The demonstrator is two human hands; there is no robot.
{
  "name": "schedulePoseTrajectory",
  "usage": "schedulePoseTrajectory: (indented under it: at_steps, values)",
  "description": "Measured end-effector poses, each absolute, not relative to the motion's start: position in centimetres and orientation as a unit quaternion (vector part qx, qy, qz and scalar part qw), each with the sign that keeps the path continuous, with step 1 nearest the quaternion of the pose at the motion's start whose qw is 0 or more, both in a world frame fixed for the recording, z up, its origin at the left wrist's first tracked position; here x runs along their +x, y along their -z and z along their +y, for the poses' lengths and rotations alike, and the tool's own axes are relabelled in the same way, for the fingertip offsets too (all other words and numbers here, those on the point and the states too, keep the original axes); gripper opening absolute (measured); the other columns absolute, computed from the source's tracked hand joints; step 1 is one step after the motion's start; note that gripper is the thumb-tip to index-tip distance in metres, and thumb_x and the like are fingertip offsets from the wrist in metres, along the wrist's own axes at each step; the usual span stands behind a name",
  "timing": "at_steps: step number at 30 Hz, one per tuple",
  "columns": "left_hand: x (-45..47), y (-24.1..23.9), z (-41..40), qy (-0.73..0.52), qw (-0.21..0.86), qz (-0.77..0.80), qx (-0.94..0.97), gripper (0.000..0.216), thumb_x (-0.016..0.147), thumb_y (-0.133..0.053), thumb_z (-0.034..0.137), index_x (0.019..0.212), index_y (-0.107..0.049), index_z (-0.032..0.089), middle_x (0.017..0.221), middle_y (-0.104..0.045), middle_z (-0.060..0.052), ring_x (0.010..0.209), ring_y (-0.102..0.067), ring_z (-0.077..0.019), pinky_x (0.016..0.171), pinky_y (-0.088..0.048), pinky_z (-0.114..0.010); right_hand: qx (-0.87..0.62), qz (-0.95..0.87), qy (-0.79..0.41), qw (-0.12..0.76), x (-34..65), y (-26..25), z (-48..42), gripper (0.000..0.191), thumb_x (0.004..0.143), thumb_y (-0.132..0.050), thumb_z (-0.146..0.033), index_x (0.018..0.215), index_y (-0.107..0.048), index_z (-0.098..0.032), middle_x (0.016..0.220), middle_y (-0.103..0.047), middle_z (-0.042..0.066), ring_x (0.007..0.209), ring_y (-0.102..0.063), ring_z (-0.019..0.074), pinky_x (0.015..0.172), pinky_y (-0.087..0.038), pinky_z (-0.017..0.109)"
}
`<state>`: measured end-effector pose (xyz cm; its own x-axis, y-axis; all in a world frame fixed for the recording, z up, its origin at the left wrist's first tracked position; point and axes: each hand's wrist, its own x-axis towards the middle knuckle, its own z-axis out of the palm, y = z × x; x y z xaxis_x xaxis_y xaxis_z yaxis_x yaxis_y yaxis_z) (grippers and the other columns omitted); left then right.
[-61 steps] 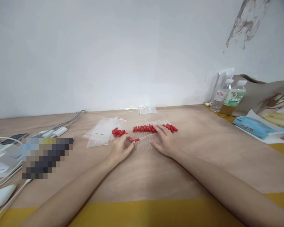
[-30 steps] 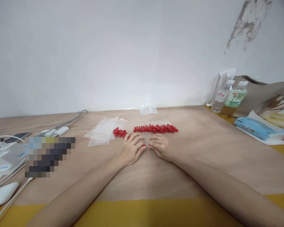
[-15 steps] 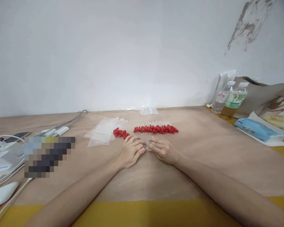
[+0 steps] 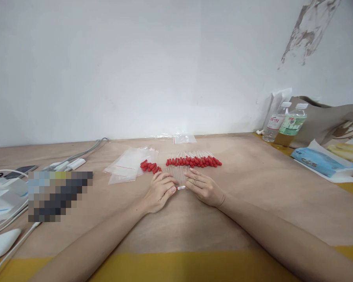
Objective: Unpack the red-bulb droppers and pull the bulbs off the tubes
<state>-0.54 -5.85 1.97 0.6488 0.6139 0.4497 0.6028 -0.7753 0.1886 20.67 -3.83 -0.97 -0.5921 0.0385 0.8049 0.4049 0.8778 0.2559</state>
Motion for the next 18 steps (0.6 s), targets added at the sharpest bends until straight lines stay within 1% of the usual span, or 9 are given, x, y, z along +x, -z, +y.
schedulePoseTrajectory:
  at_steps: [3, 5, 8, 10, 12, 15, 18]
  values:
    - [-1.0, -1.7, -5.8, -0.262, 0.007, 0.334, 0.905, 0.025, 0.088, -0.033, 0.026, 0.087, -0.057, 0.021, 0.094, -0.062, -0.003, 0.099, -0.048, -0.0189, 0.089, -0.032, -0.038, -0.151, -0.864, 0.193, 0.441, 21.1, 0.9, -3.6, 0.023, 0.084, -0.04, -0.008, 0.092, -0.06, -0.016, 0.086, -0.066, 0.006, 0.107, -0.053, 0.0175, 0.096, -0.042, 0.043]
    - [-1.6, -1.7, -5.5, -0.283, 0.003, 0.351, 0.893, 0.026, 0.089, -0.031, 0.027, 0.084, -0.056, 0.02, 0.092, -0.061, -0.004, 0.094, -0.049, -0.0185, 0.084, -0.034, -0.036, -0.2, -0.85, 0.178, 0.453, 21.5, 0.8, -3.3, 0.024, 0.085, -0.039, -0.011, 0.089, -0.062, -0.018, 0.086, -0.066, 0.005, 0.103, -0.055, 0.017, 0.092, -0.044, 0.04]
    - [-3.2, -2.4, -4.3, -0.327, -0.009, 0.408, 0.852, 0.032, 0.089, -0.028, 0.028, 0.075, -0.054, 0.018, 0.079, -0.057, -0.004, 0.08, -0.05, -0.0169, 0.074, -0.038, -0.032, -0.307, -0.816, 0.161, 0.462, 22.0, 0.8, -3.0, 0.022, 0.086, -0.043, -0.021, 0.085, -0.065, -0.02, 0.08, -0.067, 0.004, 0.083, -0.061, 0.015, 0.079, -0.046, 0.033]
    - [-4.5, -3.5, -2.9, -0.348, -0.019, 0.464, 0.814, 0.033, 0.089, -0.028, 0.032, 0.071, -0.053, 0.018, 0.071, -0.053, -0.003, 0.072, -0.05, -0.0158, 0.069, -0.039, -0.029, -0.368, -0.803, 0.153, 0.444, 22.0, 0.9, -2.8, 0.022, 0.086, -0.046, -0.028, 0.089, -0.065, -0.021, 0.077, -0.067, 0.003, 0.07, -0.06, 0.0123, 0.071, -0.041, 0.029]
    - [-6.0, -4.7, -0.9, -0.356, -0.032, 0.526, 0.772, 0.034, 0.087, -0.031, 0.036, 0.07, -0.054, 0.018, 0.068, -0.051, -0.002, 0.069, -0.05, -0.0155, 0.066, -0.039, -0.027, -0.415, -0.794, 0.144, 0.42, 21.9, 1.1, -2.7, 0.023, 0.086, -0.045, -0.031, 0.095, -0.065, -0.023, 0.076, -0.067, 0.002, 0.067, -0.059, 0.0113, 0.068, -0.036, 0.027]
    - [-8.0, -5.9, 2.4, -0.26, -0.011, 0.598, 0.758, 0.037, 0.082, -0.035, 0.041, 0.063, -0.056, 0.018, 0.062, -0.054, -0.002, 0.062, -0.051, -0.0155, 0.059, -0.037, -0.026, -0.459, -0.784, 0.129, 0.397, 21.7, 1.3, -2.6, 0.026, 0.087, -0.042, -0.029, 0.1, -0.063, -0.023, 0.076, -0.065, 0.002, 0.068, -0.058, 0.0119, 0.066, -0.033, 0.027]
    - [-9.3, -5.9, 5.3, -0.182, 0.026, 0.638, 0.748, 0.033, 0.077, -0.04, 0.044, 0.067, -0.059, 0.018, 0.062, -0.059, -0.001, 0.061, -0.054, -0.016, 0.056, -0.037, -0.025, -0.469, -0.785, 0.111, 0.39, 21.6, 1.1, -2.6, 0.025, 0.085, -0.041, -0.024, 0.102, -0.06, -0.02, 0.081, -0.065, 0.004, 0.073, -0.059, 0.0138, 0.068, -0.032, 0.028]
